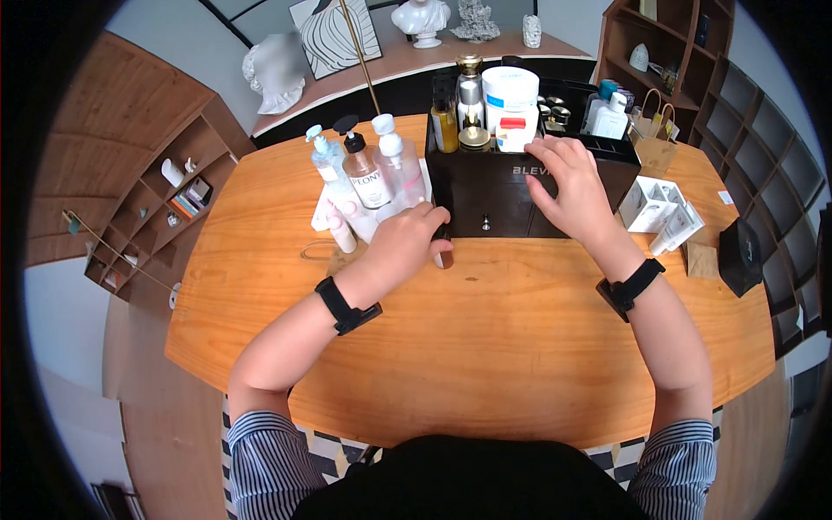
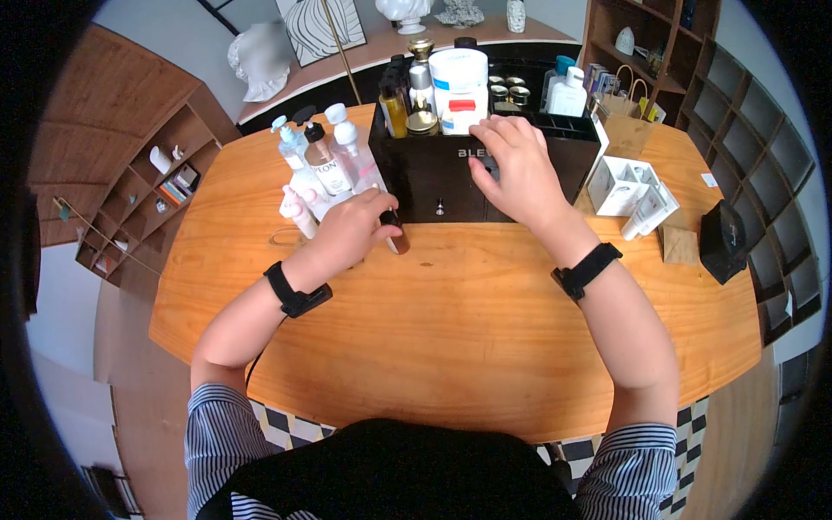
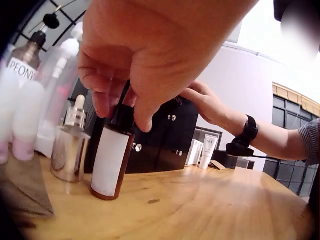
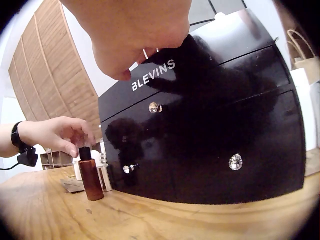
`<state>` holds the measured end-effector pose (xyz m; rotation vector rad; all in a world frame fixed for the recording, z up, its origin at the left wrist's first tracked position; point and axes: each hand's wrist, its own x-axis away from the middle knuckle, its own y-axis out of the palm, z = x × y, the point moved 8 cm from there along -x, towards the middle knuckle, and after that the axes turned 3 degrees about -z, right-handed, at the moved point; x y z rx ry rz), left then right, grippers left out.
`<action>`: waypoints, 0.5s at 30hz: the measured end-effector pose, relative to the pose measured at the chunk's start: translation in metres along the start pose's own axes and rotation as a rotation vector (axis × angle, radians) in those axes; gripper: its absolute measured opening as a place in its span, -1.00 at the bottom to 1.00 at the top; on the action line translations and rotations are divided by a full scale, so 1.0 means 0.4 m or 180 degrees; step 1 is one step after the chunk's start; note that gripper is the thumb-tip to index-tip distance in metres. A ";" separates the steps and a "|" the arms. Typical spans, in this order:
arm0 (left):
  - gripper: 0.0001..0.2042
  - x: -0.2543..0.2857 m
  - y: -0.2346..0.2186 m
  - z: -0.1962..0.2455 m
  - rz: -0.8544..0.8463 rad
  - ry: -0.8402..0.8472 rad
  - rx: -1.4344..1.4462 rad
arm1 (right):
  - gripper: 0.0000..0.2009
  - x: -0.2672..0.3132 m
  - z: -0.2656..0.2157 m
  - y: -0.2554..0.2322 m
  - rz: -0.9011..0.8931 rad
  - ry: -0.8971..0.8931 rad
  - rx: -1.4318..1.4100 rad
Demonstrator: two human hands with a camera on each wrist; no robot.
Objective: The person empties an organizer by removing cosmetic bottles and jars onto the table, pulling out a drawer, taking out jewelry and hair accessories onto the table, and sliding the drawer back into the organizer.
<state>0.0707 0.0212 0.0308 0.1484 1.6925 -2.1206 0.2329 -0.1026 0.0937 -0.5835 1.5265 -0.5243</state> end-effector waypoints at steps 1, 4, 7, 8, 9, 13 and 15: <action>-0.74 -0.004 -0.012 0.010 -0.0032 0.0005 -0.0162 | -0.64 0.001 0.001 0.001 -0.0006 0.0012 0.0000; -0.75 -0.024 -0.067 0.025 -0.0064 -0.0039 -0.0115 | -0.63 0.002 0.000 0.001 -0.0005 0.0034 -0.0003; -0.82 -0.074 -0.162 0.050 -0.0511 -0.0864 0.0466 | -0.63 0.003 0.002 0.003 0.0004 0.0032 -0.0013; -0.87 -0.106 -0.176 0.018 -0.0200 -0.0775 0.0587 | -0.63 0.004 0.003 0.003 0.0001 0.0033 -0.0009; -0.85 -0.145 -0.207 0.011 0.0252 -0.0426 0.0394 | -0.63 0.004 0.003 0.004 -0.0004 0.0035 -0.0006; -0.79 -0.257 -0.263 -0.016 0.1557 0.0338 -0.0667 | -0.64 0.004 -0.001 0.005 0.0008 0.0006 -0.0010; -0.78 -0.310 -0.238 -0.049 0.1281 0.0233 -0.0727 | -0.65 0.003 0.001 0.005 0.0036 0.0040 0.0036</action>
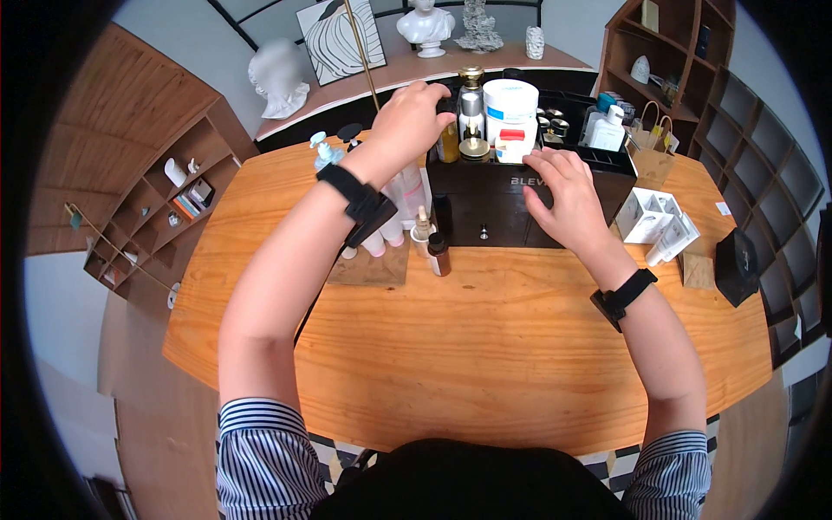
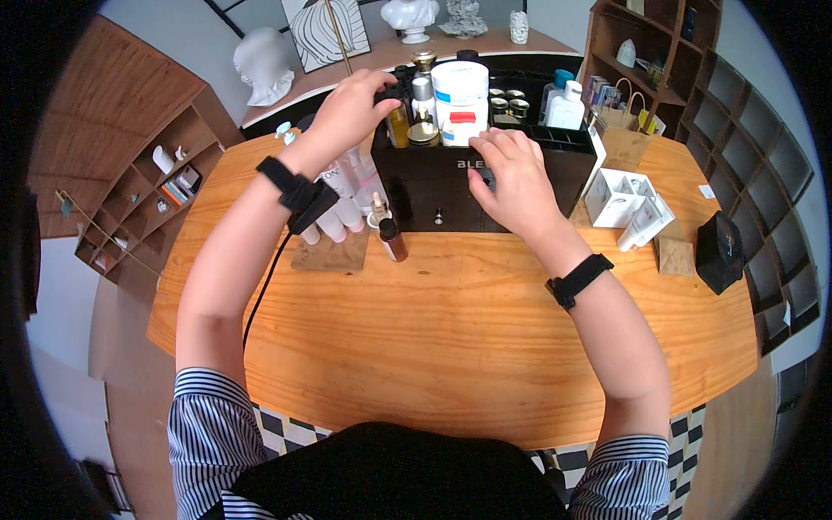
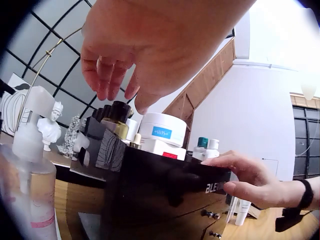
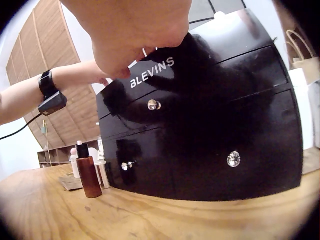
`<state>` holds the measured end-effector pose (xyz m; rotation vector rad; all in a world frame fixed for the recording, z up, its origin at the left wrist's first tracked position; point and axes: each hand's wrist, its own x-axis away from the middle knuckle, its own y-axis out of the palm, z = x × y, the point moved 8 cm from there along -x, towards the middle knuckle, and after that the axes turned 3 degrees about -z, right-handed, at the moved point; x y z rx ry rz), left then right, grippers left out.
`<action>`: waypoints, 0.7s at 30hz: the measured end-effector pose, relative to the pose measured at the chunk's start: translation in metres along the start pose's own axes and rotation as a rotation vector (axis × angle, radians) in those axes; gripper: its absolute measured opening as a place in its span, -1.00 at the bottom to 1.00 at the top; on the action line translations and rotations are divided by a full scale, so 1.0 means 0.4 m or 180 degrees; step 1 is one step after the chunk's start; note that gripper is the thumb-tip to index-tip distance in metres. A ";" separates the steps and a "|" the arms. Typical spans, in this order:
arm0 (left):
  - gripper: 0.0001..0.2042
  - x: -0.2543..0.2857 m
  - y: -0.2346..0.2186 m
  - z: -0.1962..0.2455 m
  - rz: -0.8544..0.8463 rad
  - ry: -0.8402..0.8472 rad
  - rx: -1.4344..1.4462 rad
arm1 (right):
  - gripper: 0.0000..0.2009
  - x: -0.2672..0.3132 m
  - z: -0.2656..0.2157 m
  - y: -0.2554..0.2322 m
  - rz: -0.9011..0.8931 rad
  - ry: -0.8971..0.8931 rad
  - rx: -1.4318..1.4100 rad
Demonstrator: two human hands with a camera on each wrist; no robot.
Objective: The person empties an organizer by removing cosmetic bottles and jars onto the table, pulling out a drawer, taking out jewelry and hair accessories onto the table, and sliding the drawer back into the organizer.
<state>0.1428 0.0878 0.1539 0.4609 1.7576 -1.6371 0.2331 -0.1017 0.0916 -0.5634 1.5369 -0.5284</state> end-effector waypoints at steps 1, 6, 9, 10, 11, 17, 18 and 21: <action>-0.76 -0.010 0.019 -0.003 -0.0304 -0.0050 -0.0065 | -0.65 -0.002 -0.001 0.001 0.0001 -0.0014 -0.0014; -0.78 -0.014 0.024 -0.009 -0.0332 -0.0157 0.0045 | -0.63 0.003 -0.001 0.000 0.0027 -0.0039 0.0081; -0.77 -0.007 -0.036 -0.014 0.0089 -0.0115 0.0369 | -0.62 0.004 0.000 0.003 0.0053 -0.0056 0.0061; -0.79 0.002 -0.079 -0.011 0.0284 -0.0074 0.0417 | -0.63 0.004 0.001 0.002 0.0066 -0.0067 0.0072; -0.80 0.015 -0.124 -0.009 0.0465 -0.0087 0.0517 | -0.63 0.004 0.000 0.002 0.0060 -0.0075 0.0091; -0.84 0.148 -0.306 0.016 0.0237 -0.0247 0.0464 | -0.63 0.003 -0.001 0.002 0.0063 -0.0091 0.0061; -0.85 0.176 -0.295 0.019 -0.0058 -0.0394 0.0548 | -0.63 0.002 -0.002 0.001 0.0074 -0.0080 0.0070; -0.87 0.278 -0.193 0.037 -0.0593 -0.0394 0.0646 | -0.64 0.002 -0.001 0.004 0.0060 -0.0074 0.0069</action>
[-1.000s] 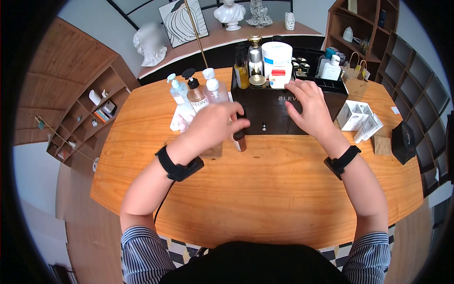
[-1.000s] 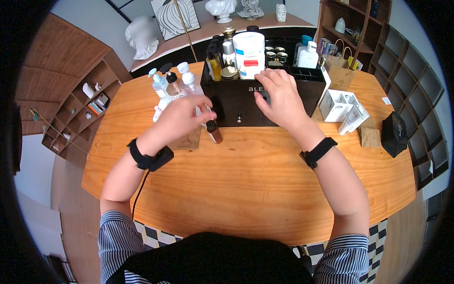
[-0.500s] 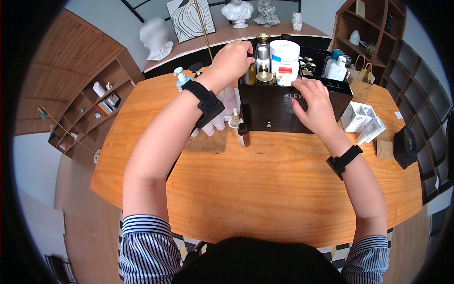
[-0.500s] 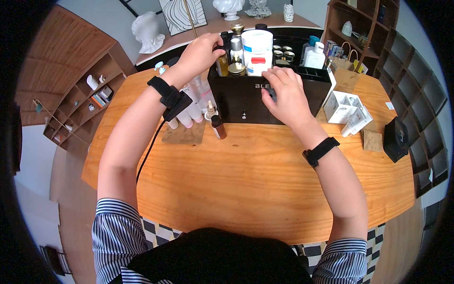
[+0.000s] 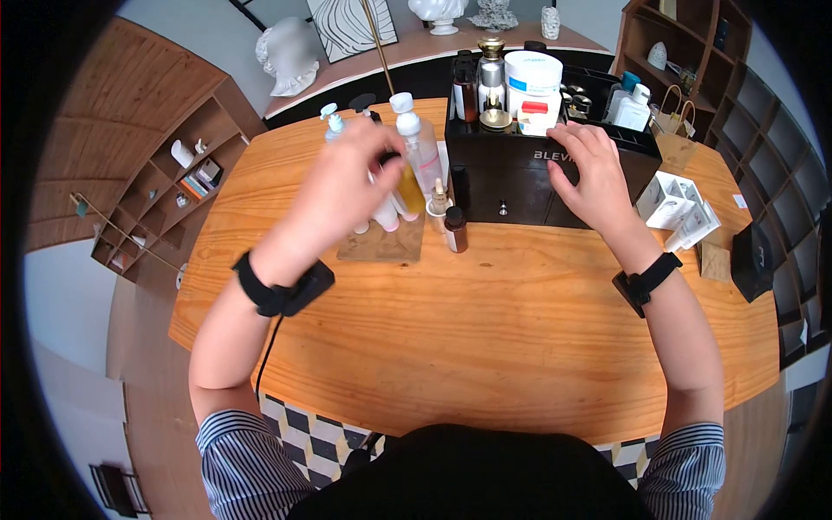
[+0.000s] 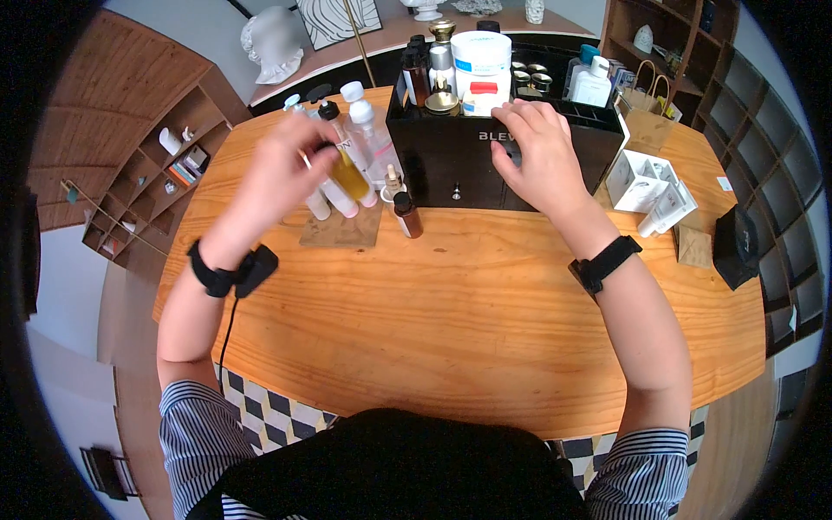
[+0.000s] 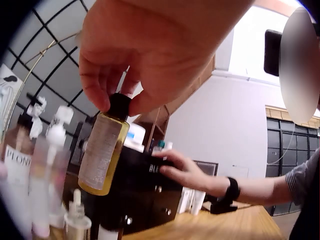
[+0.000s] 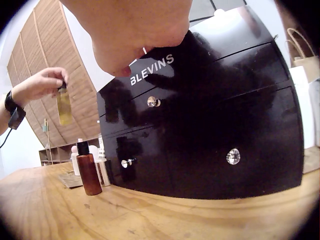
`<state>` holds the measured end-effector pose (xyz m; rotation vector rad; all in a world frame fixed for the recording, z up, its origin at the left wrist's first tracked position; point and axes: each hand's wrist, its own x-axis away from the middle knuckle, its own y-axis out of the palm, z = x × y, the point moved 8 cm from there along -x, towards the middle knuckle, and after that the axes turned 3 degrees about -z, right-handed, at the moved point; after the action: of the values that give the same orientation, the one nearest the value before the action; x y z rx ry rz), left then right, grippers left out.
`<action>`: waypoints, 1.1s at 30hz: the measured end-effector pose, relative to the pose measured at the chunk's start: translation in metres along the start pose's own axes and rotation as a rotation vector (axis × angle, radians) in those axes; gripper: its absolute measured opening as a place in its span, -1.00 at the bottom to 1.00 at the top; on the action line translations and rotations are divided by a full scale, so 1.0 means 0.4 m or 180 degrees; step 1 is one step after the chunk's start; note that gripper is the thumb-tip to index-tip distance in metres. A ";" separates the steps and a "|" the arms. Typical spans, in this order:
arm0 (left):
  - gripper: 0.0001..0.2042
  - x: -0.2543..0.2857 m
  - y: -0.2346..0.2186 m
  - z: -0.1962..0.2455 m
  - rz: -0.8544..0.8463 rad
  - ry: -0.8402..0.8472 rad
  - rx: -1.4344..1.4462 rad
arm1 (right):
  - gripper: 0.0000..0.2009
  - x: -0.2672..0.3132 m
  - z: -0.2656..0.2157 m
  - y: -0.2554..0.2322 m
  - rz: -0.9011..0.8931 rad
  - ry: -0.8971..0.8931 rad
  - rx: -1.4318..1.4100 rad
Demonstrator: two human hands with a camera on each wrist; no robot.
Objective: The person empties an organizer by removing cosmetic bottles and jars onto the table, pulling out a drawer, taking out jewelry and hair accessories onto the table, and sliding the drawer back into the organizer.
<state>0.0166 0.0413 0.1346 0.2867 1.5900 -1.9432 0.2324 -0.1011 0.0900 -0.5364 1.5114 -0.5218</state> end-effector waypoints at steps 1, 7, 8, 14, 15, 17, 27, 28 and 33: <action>-0.86 0.023 0.044 -0.001 -0.0215 -0.0184 0.0131 | -0.64 0.001 0.000 -0.002 0.0018 -0.0007 0.0015; -0.84 0.095 0.257 -0.065 -0.0587 -0.0248 0.0256 | -0.63 0.000 -0.001 -0.002 -0.0028 0.0023 0.0001; -0.84 0.096 0.274 -0.074 -0.0622 -0.0313 0.0348 | -0.63 0.000 -0.002 -0.003 -0.0029 0.0026 0.0018; -0.72 0.068 0.264 -0.064 -0.0757 -0.0272 0.0031 | -0.63 0.001 0.000 0.001 -0.0051 0.0051 -0.0015; -0.72 0.056 0.246 -0.057 -0.0745 -0.0248 0.0026 | -0.63 0.002 0.000 0.001 -0.0032 0.0050 0.0004; -0.70 0.034 0.226 -0.059 -0.0966 -0.0459 0.0204 | -0.63 0.003 0.000 0.001 -0.0025 0.0028 -0.0009; -0.73 -0.341 0.101 -0.096 0.0504 0.0064 -0.0263 | -0.61 0.003 -0.001 0.002 0.0010 0.0033 0.0014; -0.71 -0.366 0.120 -0.091 0.0451 0.0115 -0.0309 | -0.61 0.003 0.000 0.003 0.0003 0.0051 0.0000; -0.71 -0.401 0.182 -0.067 -0.0013 -0.0064 -0.0607 | -0.62 0.002 -0.003 0.001 0.0040 0.0036 0.0013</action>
<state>0.1800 0.1097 0.1519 0.1849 1.7486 -1.7755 0.2314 -0.1013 0.0891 -0.5212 1.5233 -0.5190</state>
